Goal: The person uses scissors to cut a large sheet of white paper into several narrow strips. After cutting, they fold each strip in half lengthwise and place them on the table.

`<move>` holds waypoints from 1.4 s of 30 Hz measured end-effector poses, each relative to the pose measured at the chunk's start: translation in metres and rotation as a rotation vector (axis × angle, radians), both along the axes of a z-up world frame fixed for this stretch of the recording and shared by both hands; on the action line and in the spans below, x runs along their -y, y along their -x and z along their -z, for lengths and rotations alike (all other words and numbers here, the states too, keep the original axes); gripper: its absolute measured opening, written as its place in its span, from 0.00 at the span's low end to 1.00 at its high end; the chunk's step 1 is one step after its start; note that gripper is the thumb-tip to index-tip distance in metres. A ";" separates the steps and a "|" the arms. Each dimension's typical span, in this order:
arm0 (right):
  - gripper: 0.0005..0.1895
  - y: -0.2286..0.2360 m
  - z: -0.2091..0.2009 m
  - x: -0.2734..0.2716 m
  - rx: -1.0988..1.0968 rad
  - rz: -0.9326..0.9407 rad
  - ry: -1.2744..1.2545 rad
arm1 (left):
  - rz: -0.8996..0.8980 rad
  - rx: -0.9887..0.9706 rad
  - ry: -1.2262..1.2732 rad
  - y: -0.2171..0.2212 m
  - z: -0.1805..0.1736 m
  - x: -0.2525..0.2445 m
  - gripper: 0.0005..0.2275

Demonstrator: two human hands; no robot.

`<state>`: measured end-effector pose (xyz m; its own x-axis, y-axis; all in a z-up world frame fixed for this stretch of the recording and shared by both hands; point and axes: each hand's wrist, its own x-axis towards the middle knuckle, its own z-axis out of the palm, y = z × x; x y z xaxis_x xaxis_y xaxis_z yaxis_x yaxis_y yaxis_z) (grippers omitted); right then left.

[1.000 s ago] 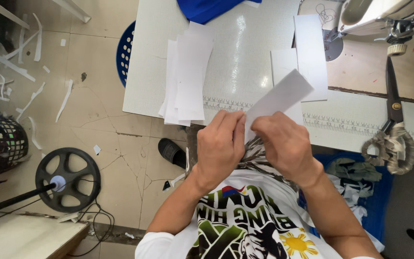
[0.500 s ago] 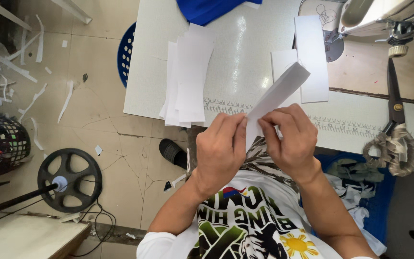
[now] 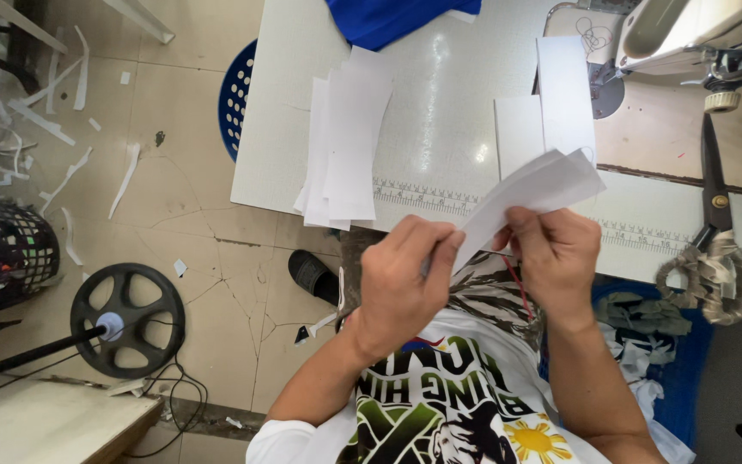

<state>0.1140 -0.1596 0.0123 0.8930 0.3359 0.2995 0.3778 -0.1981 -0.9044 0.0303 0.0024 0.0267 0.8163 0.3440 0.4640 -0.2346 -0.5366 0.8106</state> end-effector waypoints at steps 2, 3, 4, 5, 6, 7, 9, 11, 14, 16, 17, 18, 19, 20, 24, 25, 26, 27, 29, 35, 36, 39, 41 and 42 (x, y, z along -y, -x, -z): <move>0.27 -0.001 -0.009 0.001 0.038 0.038 0.051 | -0.014 -0.032 0.070 0.002 0.008 -0.007 0.03; 0.27 0.002 -0.010 0.005 0.040 0.035 0.050 | -0.017 -0.030 0.069 0.005 0.000 -0.016 0.03; 0.21 0.006 -0.012 0.008 0.141 0.120 -0.030 | -0.037 -0.103 0.074 0.007 -0.009 -0.025 0.05; 0.15 0.009 -0.013 0.012 0.240 0.208 -0.111 | -0.058 -0.176 0.078 0.009 -0.018 -0.033 0.07; 0.15 0.003 -0.010 0.019 0.241 0.205 -0.112 | -0.060 -0.175 0.078 0.011 -0.017 -0.034 0.07; 0.08 -0.002 -0.008 0.025 0.493 0.136 -0.102 | -0.062 -0.251 0.151 0.013 -0.015 -0.035 0.08; 0.12 0.001 -0.003 0.025 0.745 0.066 -0.089 | -0.061 -0.327 0.222 0.015 -0.008 -0.032 0.09; 0.08 0.021 0.001 0.011 0.558 -0.058 0.102 | 0.104 -0.249 0.523 0.016 0.003 -0.025 0.10; 0.13 0.015 -0.020 -0.040 0.794 -0.054 0.135 | 0.152 -0.238 0.665 0.013 -0.017 -0.024 0.11; 0.14 0.014 -0.010 -0.037 0.793 -0.072 0.163 | 0.160 -0.249 0.684 0.011 -0.011 -0.029 0.12; 0.15 0.016 -0.006 -0.035 0.790 -0.085 0.194 | 0.174 -0.265 0.704 0.011 -0.008 -0.032 0.13; 0.15 0.017 -0.008 -0.037 0.786 -0.084 0.193 | 0.173 -0.269 0.703 0.011 -0.008 -0.034 0.13; 0.15 0.018 -0.010 -0.037 0.780 -0.090 0.189 | 0.153 -0.300 0.667 0.010 -0.008 -0.035 0.11; 0.15 0.019 -0.012 -0.037 0.774 -0.096 0.186 | 0.134 -0.331 0.631 0.009 -0.007 -0.035 0.10; 0.14 0.004 0.021 -0.013 0.720 -0.052 0.138 | -0.060 -0.355 0.364 -0.005 -0.018 -0.064 0.10; 0.12 0.000 0.021 -0.002 0.707 -0.035 0.195 | -0.102 -0.357 0.218 -0.011 -0.026 -0.075 0.12; 0.12 -0.005 0.021 0.010 0.694 -0.017 0.252 | -0.143 -0.358 0.072 -0.017 -0.035 -0.086 0.15; 0.12 -0.002 0.015 0.017 0.691 -0.019 0.249 | -0.146 -0.360 0.071 -0.025 -0.036 -0.094 0.15; 0.21 0.003 0.002 0.032 0.669 0.069 0.494 | -0.172 -0.603 -0.277 -0.041 -0.039 -0.111 0.15; 0.24 0.024 0.043 0.050 0.639 0.084 0.696 | -0.222 -0.273 -0.712 -0.008 -0.056 -0.094 0.14; 0.24 0.028 0.040 0.050 0.631 0.088 0.708 | -0.210 -0.276 -0.704 -0.004 -0.048 -0.074 0.14; 0.12 0.032 0.028 0.043 0.529 0.085 0.458 | 0.096 -0.084 -0.430 0.007 -0.025 -0.021 0.04; 0.06 0.031 0.012 0.042 0.444 0.174 0.265 | 0.356 -0.144 -0.131 0.007 -0.004 0.014 0.11; 0.06 0.029 0.008 0.040 0.441 0.175 0.269 | 0.358 -0.147 -0.128 0.007 0.013 0.017 0.11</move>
<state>0.0848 -0.1995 0.0043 0.7517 0.3096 0.5823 0.6504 -0.4944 -0.5767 0.0234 -0.0143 0.0137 0.9349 -0.0272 0.3538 -0.3115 -0.5405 0.7815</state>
